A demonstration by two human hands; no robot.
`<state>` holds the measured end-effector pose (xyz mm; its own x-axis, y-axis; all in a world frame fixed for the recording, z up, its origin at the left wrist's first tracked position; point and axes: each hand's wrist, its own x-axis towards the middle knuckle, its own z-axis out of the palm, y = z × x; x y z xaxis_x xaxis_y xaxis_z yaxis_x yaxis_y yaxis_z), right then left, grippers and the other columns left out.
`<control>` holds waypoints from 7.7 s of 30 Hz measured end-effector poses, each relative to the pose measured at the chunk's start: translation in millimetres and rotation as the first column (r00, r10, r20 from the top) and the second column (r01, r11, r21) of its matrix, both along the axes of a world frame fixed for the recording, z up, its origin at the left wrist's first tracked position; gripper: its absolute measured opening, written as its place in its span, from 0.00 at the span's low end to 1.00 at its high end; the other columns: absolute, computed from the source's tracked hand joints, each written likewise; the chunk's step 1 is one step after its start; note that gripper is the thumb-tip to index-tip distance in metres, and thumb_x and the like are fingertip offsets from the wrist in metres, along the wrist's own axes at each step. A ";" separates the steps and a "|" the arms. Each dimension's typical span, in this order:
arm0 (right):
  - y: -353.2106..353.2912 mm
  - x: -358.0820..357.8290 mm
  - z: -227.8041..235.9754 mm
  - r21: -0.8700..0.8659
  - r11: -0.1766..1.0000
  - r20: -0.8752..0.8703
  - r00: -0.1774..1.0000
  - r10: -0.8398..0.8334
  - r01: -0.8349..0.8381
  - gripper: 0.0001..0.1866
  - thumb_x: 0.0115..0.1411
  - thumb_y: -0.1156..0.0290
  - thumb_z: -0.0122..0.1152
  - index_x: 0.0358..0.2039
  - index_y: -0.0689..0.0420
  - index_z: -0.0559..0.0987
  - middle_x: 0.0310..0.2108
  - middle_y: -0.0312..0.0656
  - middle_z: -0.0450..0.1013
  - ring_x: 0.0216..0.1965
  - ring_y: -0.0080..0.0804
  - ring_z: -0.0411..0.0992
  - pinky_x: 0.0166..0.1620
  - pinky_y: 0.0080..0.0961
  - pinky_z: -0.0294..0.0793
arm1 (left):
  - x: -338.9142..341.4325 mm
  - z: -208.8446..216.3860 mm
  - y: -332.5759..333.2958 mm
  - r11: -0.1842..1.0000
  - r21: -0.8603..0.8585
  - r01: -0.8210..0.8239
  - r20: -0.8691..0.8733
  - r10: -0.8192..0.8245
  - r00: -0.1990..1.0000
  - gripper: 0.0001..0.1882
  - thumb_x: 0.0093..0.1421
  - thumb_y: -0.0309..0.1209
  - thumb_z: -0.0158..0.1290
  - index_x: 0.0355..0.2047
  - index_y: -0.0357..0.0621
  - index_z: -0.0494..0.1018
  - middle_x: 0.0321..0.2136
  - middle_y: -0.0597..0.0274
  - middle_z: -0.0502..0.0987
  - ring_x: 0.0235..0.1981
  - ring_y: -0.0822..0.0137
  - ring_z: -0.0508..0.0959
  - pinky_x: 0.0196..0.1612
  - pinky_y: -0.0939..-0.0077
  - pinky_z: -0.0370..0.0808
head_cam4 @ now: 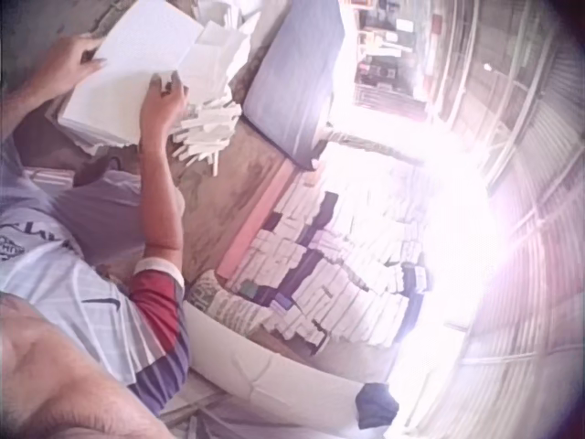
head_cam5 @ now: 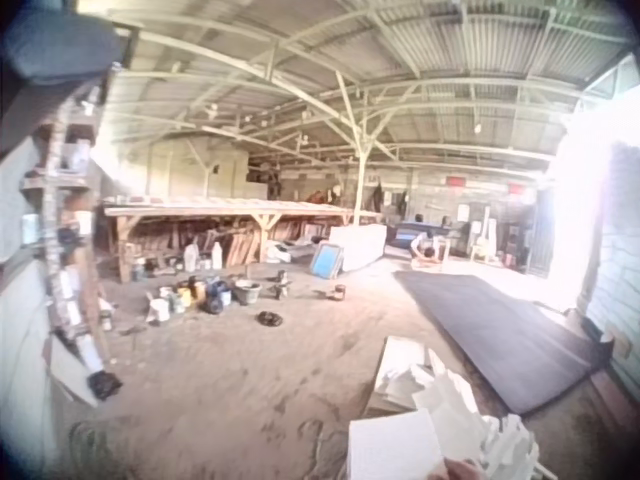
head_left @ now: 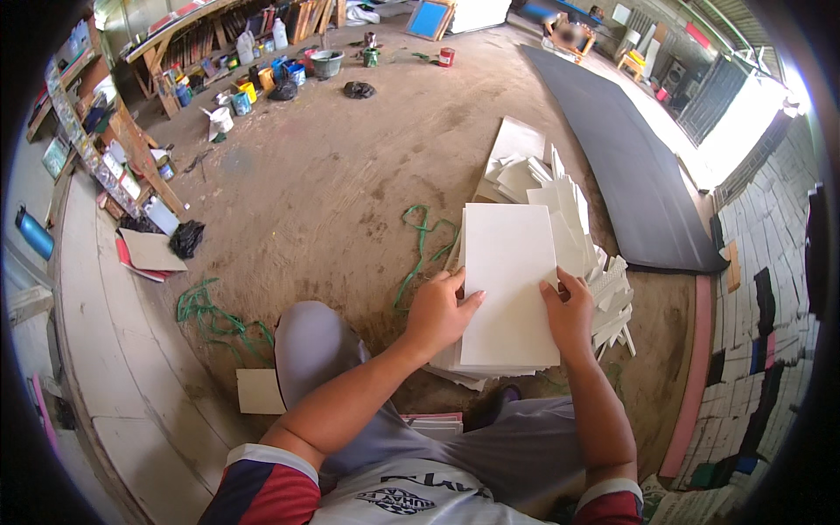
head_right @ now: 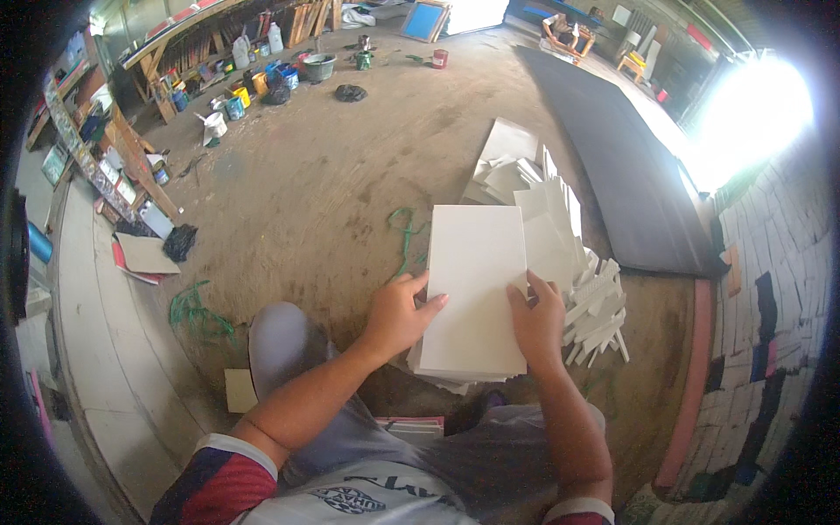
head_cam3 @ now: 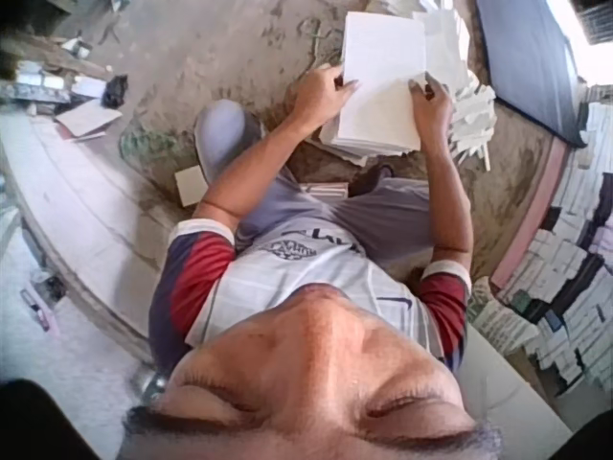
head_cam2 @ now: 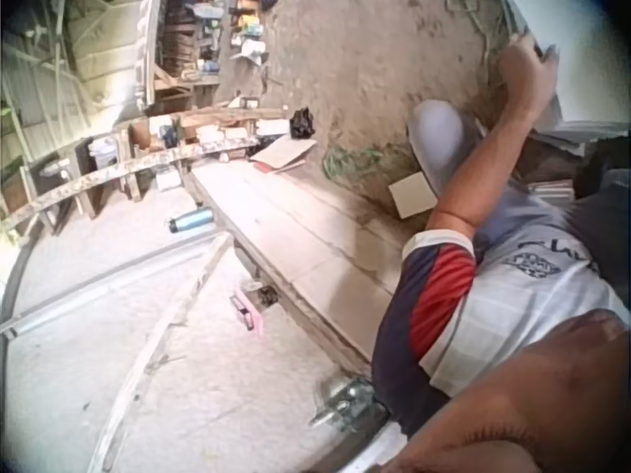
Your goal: The person sits on the floor and repeatedly picks up white rectangular boards from a pile, aligns them, and places them into a growing stack. The person handles the boards one by one, occasionally adjusting the stack to keep it aligned.
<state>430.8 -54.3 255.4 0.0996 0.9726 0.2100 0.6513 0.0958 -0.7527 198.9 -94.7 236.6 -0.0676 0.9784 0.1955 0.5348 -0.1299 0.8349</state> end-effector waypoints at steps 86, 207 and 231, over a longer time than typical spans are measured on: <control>-8.8 117.0 -127.2 -0.284 0.915 -0.805 0.589 -0.064 -0.288 0.45 0.71 0.29 0.33 0.77 0.48 0.55 0.80 0.44 0.45 0.79 0.45 0.40 0.74 0.51 0.40 | 73.5 -71.8 13.6 0.884 -0.150 0.443 0.920 -0.039 0.390 0.42 0.74 0.63 0.37 0.73 0.42 0.58 0.68 0.50 0.67 0.66 0.57 0.69 0.67 0.60 0.67; 126.8 147.4 -396.5 -0.591 0.805 0.210 0.973 0.096 0.048 0.46 0.55 0.73 0.64 0.74 0.54 0.57 0.76 0.47 0.53 0.77 0.50 0.49 0.73 0.50 0.56 | 34.7 -299.3 206.4 0.881 -0.313 0.356 0.308 -0.260 0.915 0.32 0.73 0.55 0.45 0.68 0.47 0.68 0.58 0.54 0.79 0.56 0.50 0.79 0.57 0.52 0.76; 101.4 161.0 -560.9 -0.464 0.882 0.227 0.974 0.026 0.084 0.13 0.64 0.69 0.54 0.47 0.57 0.78 0.48 0.55 0.77 0.52 0.57 0.75 0.55 0.51 0.76 | 77.3 -365.4 214.9 0.792 -0.492 0.360 -0.075 -0.451 0.890 0.30 0.71 0.52 0.47 0.64 0.47 0.70 0.56 0.52 0.80 0.55 0.47 0.80 0.55 0.51 0.76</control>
<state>591.9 47.1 -305.5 0.1345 0.9592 -0.2489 0.8019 -0.2529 -0.5413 276.2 120.2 -128.8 0.3470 0.8861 -0.3071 0.6639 -0.0008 0.7478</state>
